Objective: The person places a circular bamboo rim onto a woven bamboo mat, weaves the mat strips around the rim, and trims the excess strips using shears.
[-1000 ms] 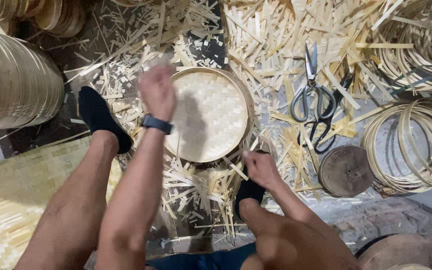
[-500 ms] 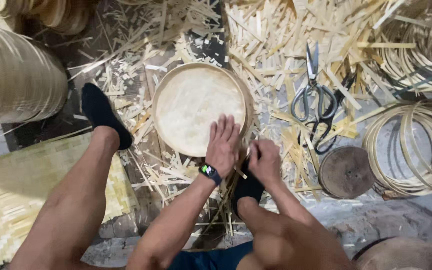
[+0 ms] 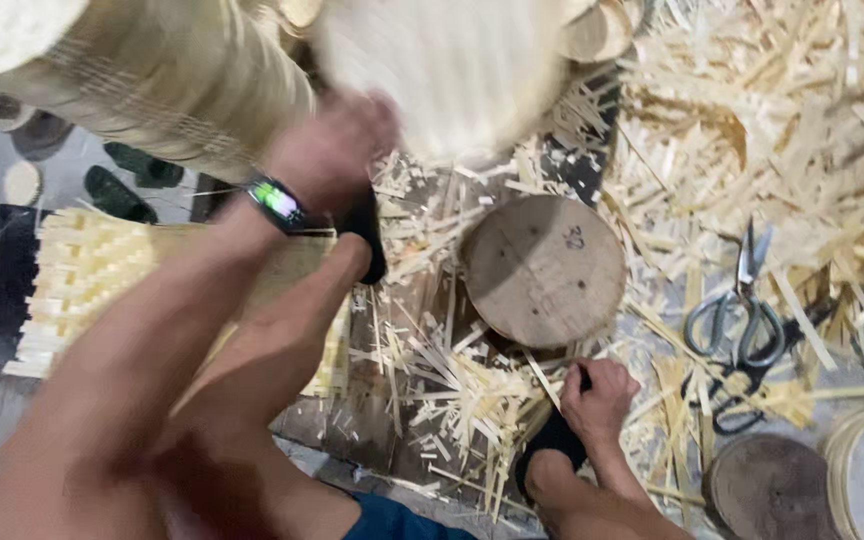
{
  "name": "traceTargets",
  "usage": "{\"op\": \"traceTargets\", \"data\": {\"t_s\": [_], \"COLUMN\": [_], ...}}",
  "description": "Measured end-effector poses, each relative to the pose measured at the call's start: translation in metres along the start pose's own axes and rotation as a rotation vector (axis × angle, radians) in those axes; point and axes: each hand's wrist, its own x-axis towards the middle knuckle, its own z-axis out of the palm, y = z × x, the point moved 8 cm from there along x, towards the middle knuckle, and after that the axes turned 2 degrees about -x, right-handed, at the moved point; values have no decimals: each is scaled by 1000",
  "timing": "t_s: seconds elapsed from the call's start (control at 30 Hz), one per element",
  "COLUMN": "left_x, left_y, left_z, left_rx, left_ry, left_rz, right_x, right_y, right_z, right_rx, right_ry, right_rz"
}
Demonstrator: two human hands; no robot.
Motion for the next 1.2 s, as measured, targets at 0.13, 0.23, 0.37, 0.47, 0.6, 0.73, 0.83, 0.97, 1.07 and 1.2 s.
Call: {"op": "traceTargets", "data": {"t_s": [0.13, 0.23, 0.37, 0.47, 0.6, 0.73, 0.83, 0.97, 1.07, 1.2], "left_x": [-93, -152, -193, -202, -214, -213, -209, -215, -216, -209], "left_y": [-167, -215, -232, -235, -243, -242, -235, -240, -237, -222], "left_z": [-67, -73, -53, -40, -27, -38, -39, -34, -32, -45], "left_rx": [-46, 2, 20, -22, -245, -318, -248, -317, -337, -337], "left_ry": [390, 298, 163, 171, 120, 185, 106, 67, 81, 234], "left_rz": [-452, -601, -743, -759, -840, -872, -824, -873, -837, -693], "right_x": [-8, -5, -7, -9, -4, -4, -4, -2, -6, -5], "right_y": [6, 8, 9, 8, 9, 8, 5, 2, 3, 8], "right_z": [2, 9, 8, 9, 11, 11, 9, 4, 7, 11], "right_rx": [-4, -10, -10, -18, -24, -53, -38, 7, -14, -21], "right_ry": [-24, -34, -33, -47, -56, -82, -83, -45, -56, -48], "right_rz": [14, 24, 35, 43, 51, 65, 55, 22, 42, 43]}}
